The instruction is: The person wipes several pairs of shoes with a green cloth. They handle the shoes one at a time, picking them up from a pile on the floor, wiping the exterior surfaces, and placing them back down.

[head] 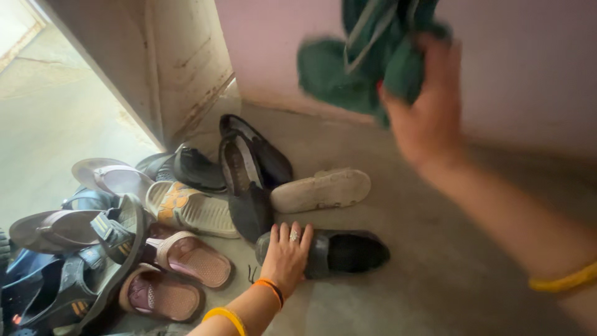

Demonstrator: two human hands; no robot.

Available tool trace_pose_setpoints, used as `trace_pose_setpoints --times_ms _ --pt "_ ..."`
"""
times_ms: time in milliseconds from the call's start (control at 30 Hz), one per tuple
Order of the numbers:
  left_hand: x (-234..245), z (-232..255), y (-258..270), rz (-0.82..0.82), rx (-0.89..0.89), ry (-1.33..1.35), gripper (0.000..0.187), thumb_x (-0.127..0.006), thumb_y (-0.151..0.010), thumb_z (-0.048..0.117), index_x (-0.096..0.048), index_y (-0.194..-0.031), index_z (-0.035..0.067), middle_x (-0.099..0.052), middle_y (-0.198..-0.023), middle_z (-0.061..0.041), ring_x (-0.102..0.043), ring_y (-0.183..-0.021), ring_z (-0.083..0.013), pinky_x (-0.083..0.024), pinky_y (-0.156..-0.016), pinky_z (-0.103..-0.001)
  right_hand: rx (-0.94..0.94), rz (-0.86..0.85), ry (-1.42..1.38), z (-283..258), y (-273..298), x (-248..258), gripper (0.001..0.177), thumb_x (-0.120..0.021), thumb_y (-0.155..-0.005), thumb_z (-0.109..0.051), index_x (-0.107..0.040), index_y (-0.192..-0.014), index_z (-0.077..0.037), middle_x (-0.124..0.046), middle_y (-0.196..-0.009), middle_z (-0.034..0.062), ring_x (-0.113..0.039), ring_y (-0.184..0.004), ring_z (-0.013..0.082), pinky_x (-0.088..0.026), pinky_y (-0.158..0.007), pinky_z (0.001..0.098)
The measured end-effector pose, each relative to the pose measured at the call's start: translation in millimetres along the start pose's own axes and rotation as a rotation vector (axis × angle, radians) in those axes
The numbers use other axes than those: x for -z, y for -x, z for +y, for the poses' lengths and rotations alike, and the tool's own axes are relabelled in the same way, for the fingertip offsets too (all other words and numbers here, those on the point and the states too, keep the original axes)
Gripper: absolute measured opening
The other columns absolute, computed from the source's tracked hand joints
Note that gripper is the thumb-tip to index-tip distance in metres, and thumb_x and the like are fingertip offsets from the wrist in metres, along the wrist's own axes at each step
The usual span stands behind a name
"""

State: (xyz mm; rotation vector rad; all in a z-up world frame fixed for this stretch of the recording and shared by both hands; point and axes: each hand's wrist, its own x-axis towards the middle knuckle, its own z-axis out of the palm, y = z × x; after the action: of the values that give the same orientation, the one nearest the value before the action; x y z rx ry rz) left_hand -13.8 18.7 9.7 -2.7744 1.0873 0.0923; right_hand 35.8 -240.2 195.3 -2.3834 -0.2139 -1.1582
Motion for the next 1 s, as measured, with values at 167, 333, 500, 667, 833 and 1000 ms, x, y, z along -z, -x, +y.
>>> trace_pose_setpoints --times_ms 167,333,500,667,833,1000 --pt "-5.8 1.2 16.1 0.099 0.005 -0.069 0.089 -0.075 -0.077 0.037 -0.036 -0.149 0.003 -0.045 -0.142 -0.022 -0.041 -0.131 -0.0425 -0.029 -0.111 -0.056 0.017 -1.146 0.163 -29.8 101.1 -19.3 0.036 -0.063 -0.084 -0.018 -0.07 -0.119 -0.018 -0.06 -0.129 0.0215 -0.058 -0.118 0.0425 -0.048 -0.093 0.0531" --pt "-23.4 4.3 20.2 0.337 -0.022 -0.085 0.063 -0.052 -0.091 0.02 -0.041 -0.15 0.003 -0.045 -0.143 -0.023 -0.041 -0.134 -0.0438 -0.028 -0.114 -0.057 -0.01 -0.737 0.285 -31.3 -4.1 -17.2 0.042 -0.065 -0.068 -0.015 -0.074 -0.109 -0.017 -0.071 -0.11 0.0144 -0.066 -0.1 0.0408 -0.053 -0.08 0.0546" --pt "-22.9 2.0 24.3 0.341 -0.08 -0.119 0.066 -0.053 -0.087 0.02 -0.039 -0.149 0.002 -0.044 -0.144 -0.025 -0.039 -0.135 -0.0454 -0.027 -0.113 -0.058 0.057 -0.103 -0.076 -38.5 -32.6 -4.3 0.049 -0.076 -0.087 -0.015 -0.058 -0.132 -0.003 -0.06 -0.129 0.021 -0.06 -0.123 0.0426 -0.051 -0.104 0.0486" --pt "-23.9 1.0 25.6 0.359 -0.081 -0.091 0.064 -0.053 -0.089 0.021 -0.039 -0.149 0.002 -0.045 -0.144 -0.025 -0.039 -0.136 -0.0465 -0.028 -0.113 -0.059 -0.046 -1.268 0.183 -59.4 88.0 -10.9 0.03 -0.059 -0.081 -0.011 -0.069 -0.109 -0.015 -0.071 -0.112 0.0148 -0.066 -0.11 0.0371 -0.053 -0.09 0.0496" --pt "-17.7 0.0 18.2 0.172 -0.034 -0.146 0.054 -0.055 -0.091 0.022 -0.043 -0.141 0.003 -0.043 -0.148 -0.023 -0.04 -0.137 -0.0444 -0.03 -0.113 -0.058 -0.106 -0.876 0.18 -37.5 41.1 -14.0 0.03 -0.068 -0.071 -0.022 -0.075 -0.1 -0.017 -0.07 -0.109 0.0128 -0.066 -0.1 0.0398 -0.053 -0.083 0.0522" --pt "-10.4 2.5 13.6 0.171 0.008 -0.135 0.07 -0.056 -0.088 0.024 -0.036 -0.151 0.002 -0.045 -0.141 -0.022 -0.041 -0.131 -0.0428 -0.031 -0.11 -0.057 0.044 -0.083 -0.104 -8.7 -54.1 2.0 0.044 -0.076 -0.091 -0.013 -0.057 -0.13 -0.003 -0.063 -0.129 0.0206 -0.064 -0.121 0.0378 -0.052 -0.108 0.046"
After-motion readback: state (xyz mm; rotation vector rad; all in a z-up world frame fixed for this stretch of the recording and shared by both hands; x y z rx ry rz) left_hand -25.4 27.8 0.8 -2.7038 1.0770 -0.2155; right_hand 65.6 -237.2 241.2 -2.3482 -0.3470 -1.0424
